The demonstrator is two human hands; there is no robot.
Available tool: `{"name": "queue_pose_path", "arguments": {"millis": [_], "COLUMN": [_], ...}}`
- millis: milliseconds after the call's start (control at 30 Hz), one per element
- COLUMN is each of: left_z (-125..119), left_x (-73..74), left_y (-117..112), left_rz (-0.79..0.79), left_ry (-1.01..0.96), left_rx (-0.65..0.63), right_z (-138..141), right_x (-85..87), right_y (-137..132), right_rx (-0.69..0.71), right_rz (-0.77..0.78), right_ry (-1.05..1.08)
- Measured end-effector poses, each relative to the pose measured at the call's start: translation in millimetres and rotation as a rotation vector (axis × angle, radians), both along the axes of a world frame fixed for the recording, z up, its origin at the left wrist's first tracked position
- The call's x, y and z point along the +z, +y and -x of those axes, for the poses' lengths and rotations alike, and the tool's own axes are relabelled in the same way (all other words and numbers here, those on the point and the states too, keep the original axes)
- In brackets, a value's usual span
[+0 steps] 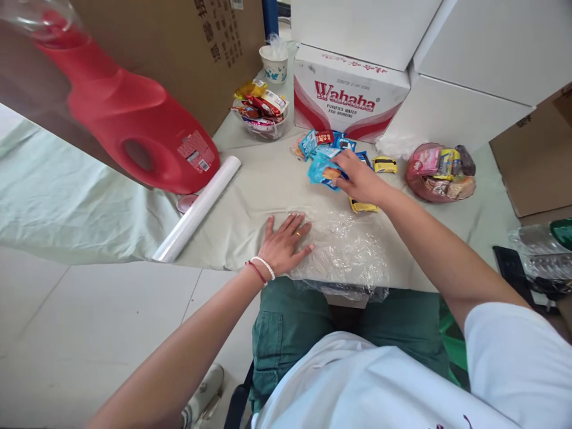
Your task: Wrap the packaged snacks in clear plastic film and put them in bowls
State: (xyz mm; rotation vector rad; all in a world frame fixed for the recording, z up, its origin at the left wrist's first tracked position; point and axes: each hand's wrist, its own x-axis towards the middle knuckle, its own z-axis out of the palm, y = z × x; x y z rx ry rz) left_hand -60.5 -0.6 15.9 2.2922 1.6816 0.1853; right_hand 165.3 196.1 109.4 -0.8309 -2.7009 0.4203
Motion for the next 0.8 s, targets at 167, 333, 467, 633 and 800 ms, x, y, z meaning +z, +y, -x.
{"name": "queue_pose_path", "arguments": {"millis": [167, 333, 467, 633, 800], "left_z": [-4, 7, 18, 21, 20], "left_x": [1.6, 0.6, 2.5, 3.1, 1.6], "left_y": [27, 34, 32, 32, 33], "left_rz": [0.050, 0.053, 0.093, 0.136, 0.140], "left_ry": [0.035, 0.127, 0.218, 0.257, 0.247], "left_rx": [-0.031, -0.121, -0.192, -0.191, -0.190], "right_z": [-70, -107, -121, -107, -61], "right_x": [-7.9, -46.8, -53.1, -29.8, -35.3], "right_y": [-75, -125, -131, -129, -144], "right_rx": [-0.194, -0.324, -0.458, -0.491, -0.264], "right_rz": [0.209, 0.199, 0.177, 0.143, 0.033], "right_ry": [0.050, -0.151, -0.255, -0.132, -0.104]}}
